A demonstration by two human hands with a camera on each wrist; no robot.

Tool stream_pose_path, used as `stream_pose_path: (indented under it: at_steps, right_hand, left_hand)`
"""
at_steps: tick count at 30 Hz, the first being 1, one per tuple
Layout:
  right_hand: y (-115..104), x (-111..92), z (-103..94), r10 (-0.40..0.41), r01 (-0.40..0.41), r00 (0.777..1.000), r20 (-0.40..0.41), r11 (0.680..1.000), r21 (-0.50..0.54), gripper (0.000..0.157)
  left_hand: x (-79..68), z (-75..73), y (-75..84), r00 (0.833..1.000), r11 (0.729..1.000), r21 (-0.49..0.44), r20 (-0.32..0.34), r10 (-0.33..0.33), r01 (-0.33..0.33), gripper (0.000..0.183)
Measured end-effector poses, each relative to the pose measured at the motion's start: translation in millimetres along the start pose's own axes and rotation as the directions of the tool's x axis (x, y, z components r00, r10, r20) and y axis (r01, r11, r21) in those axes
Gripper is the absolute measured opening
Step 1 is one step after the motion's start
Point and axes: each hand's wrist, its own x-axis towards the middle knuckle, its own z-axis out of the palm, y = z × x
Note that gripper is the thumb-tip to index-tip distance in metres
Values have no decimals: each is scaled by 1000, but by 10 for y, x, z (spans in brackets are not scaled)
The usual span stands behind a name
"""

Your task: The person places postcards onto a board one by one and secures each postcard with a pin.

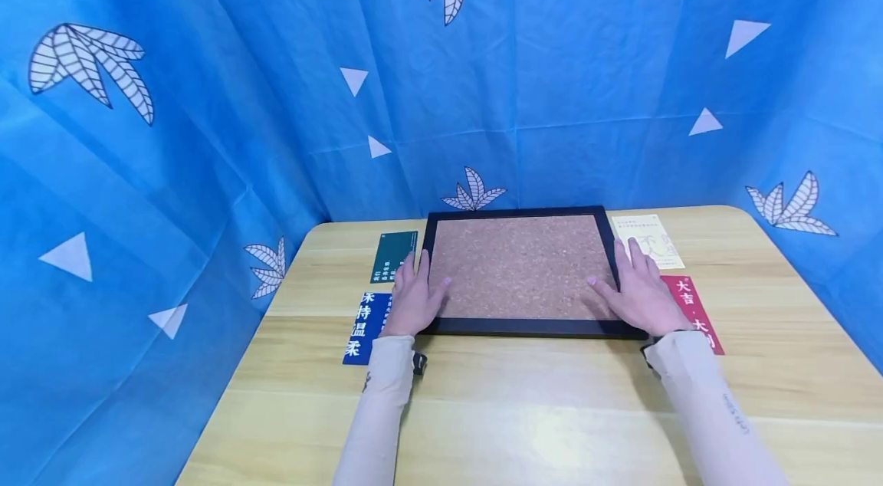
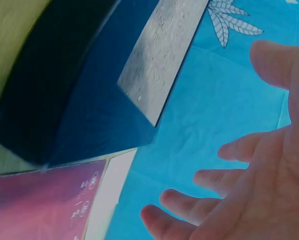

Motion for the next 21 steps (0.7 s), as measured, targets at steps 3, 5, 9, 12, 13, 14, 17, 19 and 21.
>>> stream_pose_path:
  at_steps: [3, 5, 9, 12, 13, 14, 17, 19, 21]
  right_hand:
    - [52, 8, -25, 25, -25, 1000, 9, 999, 38, 100]
    - [81, 13, -29, 44, -45, 999, 16, 997, 55, 101]
    - [120, 33, -28, 83, -86, 996, 41, 995, 59, 103]
    - [151, 38, -27, 107, -110, 992, 63, 993, 46, 105]
    - [157, 36, -25, 111, -114, 992, 65, 993, 42, 105]
    - [173, 37, -21, 116, -119, 991, 69, 992, 38, 104]
    - [212, 37, -7, 122, -124, 990, 76, 992, 32, 99]
    - [245, 44, 9, 124, -127, 989, 81, 991, 38, 92]
    - [282, 60, 30, 116, -121, 990, 78, 991, 55, 82]
  left_hand:
    - [20, 3, -37, 999, 997, -56, -2, -47, 47, 81]
    - [27, -2, -56, 997, 993, -89, 4, -77, 77, 82]
    - [41, 4, -87, 991, 984, -117, 9, -131, 131, 83]
    - [61, 12, -107, 986, 977, -126, 18, -169, 170, 81]
    - [64, 14, -113, 983, 975, -127, 22, -182, 183, 80]
    - [66, 14, -118, 981, 973, -128, 26, -193, 194, 78]
    - [72, 12, -134, 978, 970, -127, 36, -207, 210, 74]
    - [74, 7, -142, 978, 969, -131, 38, -204, 207, 71]
    - [80, -2, -147, 981, 971, -138, 37, -192, 195, 69]
